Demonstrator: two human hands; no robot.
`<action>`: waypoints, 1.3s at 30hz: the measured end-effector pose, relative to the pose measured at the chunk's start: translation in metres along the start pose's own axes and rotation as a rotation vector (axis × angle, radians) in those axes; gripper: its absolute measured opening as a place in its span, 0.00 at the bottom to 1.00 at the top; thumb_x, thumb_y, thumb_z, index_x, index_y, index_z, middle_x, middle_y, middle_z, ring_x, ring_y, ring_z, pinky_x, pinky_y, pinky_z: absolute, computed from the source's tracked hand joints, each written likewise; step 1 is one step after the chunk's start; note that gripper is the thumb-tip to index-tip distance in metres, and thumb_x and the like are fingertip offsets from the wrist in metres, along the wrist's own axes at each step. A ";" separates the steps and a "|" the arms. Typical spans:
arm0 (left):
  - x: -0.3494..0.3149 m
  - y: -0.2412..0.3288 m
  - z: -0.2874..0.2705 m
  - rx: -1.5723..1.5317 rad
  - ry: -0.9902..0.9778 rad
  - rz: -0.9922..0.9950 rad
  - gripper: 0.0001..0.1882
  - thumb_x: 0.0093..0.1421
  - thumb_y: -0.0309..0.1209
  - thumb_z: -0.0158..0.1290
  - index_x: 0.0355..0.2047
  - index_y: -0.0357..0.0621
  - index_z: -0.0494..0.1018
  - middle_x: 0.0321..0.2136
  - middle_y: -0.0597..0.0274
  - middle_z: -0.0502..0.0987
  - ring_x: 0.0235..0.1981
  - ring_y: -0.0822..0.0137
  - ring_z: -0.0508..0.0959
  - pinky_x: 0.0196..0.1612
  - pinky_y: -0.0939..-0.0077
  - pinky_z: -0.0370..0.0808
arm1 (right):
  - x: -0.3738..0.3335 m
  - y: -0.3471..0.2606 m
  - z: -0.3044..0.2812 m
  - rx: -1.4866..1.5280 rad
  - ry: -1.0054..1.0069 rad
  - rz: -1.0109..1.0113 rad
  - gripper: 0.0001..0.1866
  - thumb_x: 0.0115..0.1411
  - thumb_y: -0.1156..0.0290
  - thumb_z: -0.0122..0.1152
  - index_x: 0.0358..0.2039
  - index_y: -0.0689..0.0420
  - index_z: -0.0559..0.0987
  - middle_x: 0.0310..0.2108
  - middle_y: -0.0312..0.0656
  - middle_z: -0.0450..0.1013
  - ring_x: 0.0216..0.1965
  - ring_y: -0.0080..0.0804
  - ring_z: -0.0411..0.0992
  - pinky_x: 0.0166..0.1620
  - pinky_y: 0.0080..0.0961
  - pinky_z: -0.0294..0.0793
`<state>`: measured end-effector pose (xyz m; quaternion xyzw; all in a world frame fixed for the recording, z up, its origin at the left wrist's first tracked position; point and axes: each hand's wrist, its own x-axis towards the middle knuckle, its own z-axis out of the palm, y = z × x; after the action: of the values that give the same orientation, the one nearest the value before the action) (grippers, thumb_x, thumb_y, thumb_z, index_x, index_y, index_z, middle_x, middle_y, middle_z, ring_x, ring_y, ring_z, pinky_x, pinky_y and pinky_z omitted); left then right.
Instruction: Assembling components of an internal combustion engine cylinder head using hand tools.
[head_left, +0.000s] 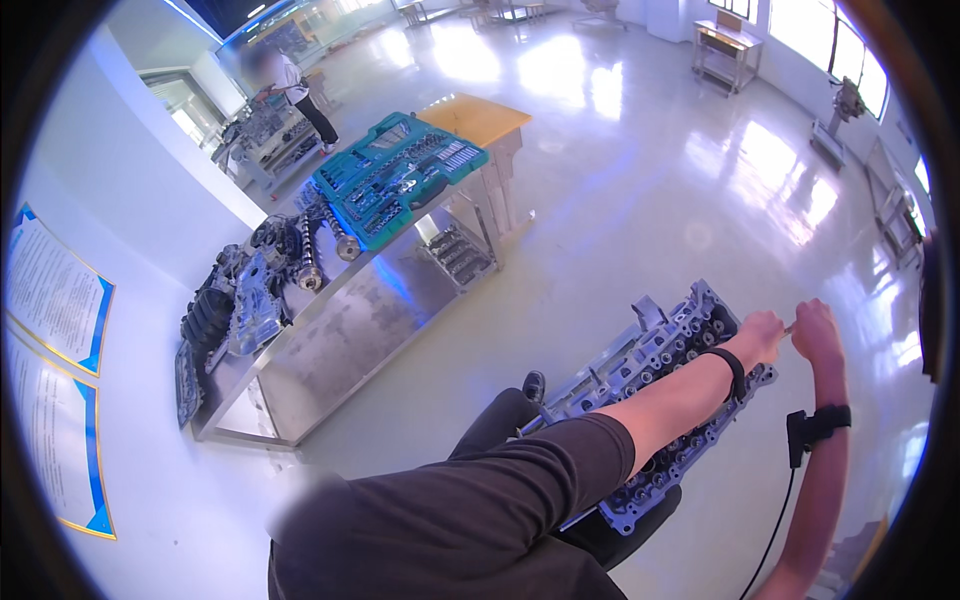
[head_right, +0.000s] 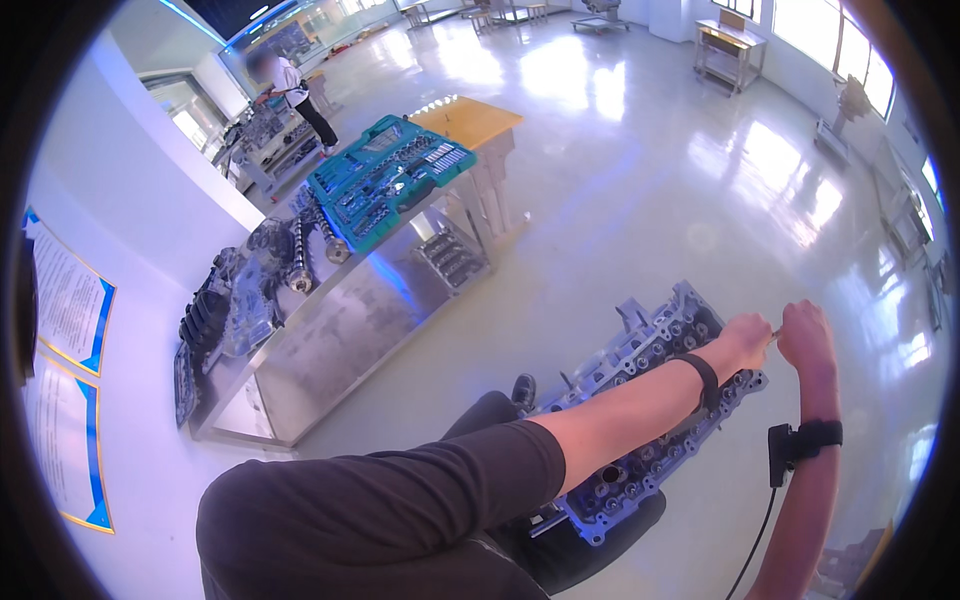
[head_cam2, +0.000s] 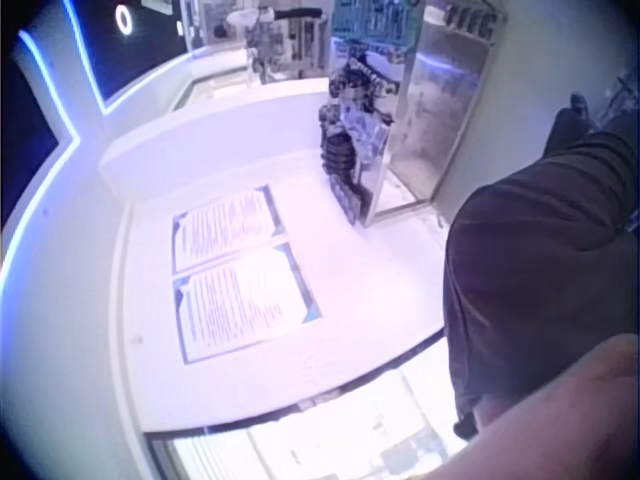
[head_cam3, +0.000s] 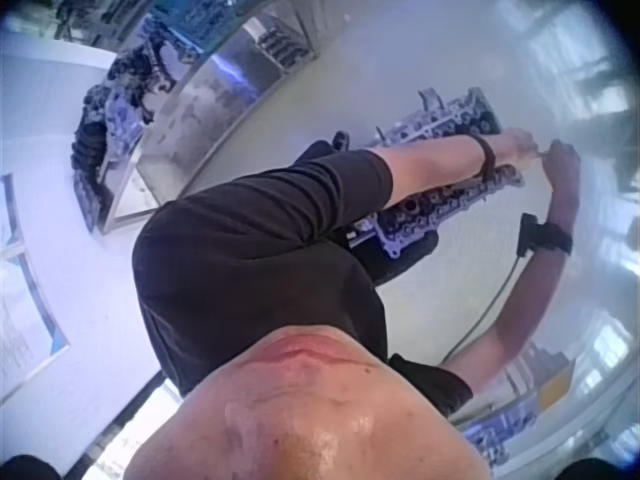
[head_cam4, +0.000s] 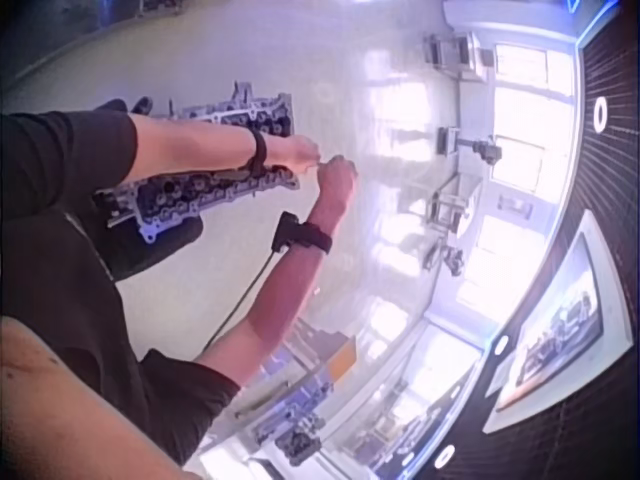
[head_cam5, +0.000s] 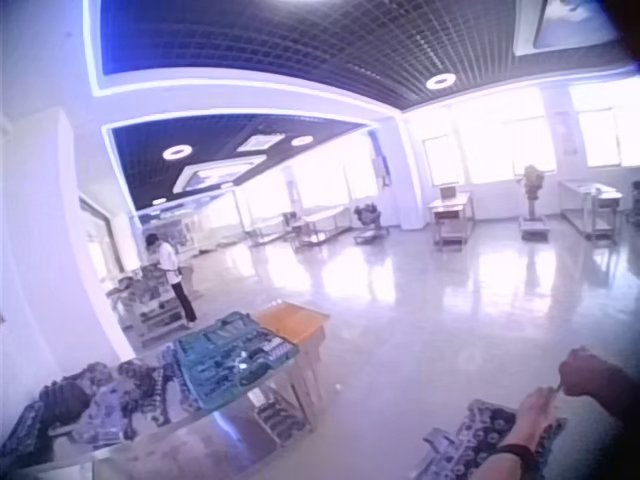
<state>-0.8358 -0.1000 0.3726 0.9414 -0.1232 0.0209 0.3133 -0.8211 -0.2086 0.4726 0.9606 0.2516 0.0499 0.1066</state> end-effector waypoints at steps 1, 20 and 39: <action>0.001 -0.003 -0.001 0.018 0.000 -0.007 0.11 0.45 0.29 0.59 0.32 0.45 0.82 0.32 0.52 0.81 0.37 0.55 0.81 0.42 0.65 0.79 | 0.001 -0.007 -0.002 0.002 0.001 -0.004 0.04 0.47 0.81 0.59 0.27 0.63 0.79 0.33 0.53 0.75 0.41 0.51 0.74 0.44 0.41 0.75; 0.000 -0.007 -0.006 0.125 -0.046 0.046 0.13 0.44 0.29 0.59 0.34 0.45 0.81 0.30 0.55 0.81 0.34 0.56 0.81 0.41 0.66 0.79 | -0.007 0.003 -0.024 0.204 0.044 -0.100 0.02 0.48 0.79 0.61 0.24 0.62 0.79 0.30 0.54 0.75 0.38 0.53 0.73 0.42 0.44 0.72; -0.007 -0.003 -0.020 0.046 -0.006 0.121 0.13 0.45 0.29 0.56 0.33 0.41 0.80 0.33 0.46 0.80 0.38 0.50 0.80 0.41 0.59 0.79 | 0.004 -0.010 -0.015 -0.187 -0.071 -0.024 0.11 0.55 0.63 0.56 0.30 0.53 0.83 0.32 0.42 0.78 0.42 0.41 0.75 0.47 0.38 0.74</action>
<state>-0.8412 -0.0842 0.3860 0.9392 -0.1804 0.0398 0.2895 -0.8246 -0.1959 0.4847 0.9446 0.2534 0.0376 0.2052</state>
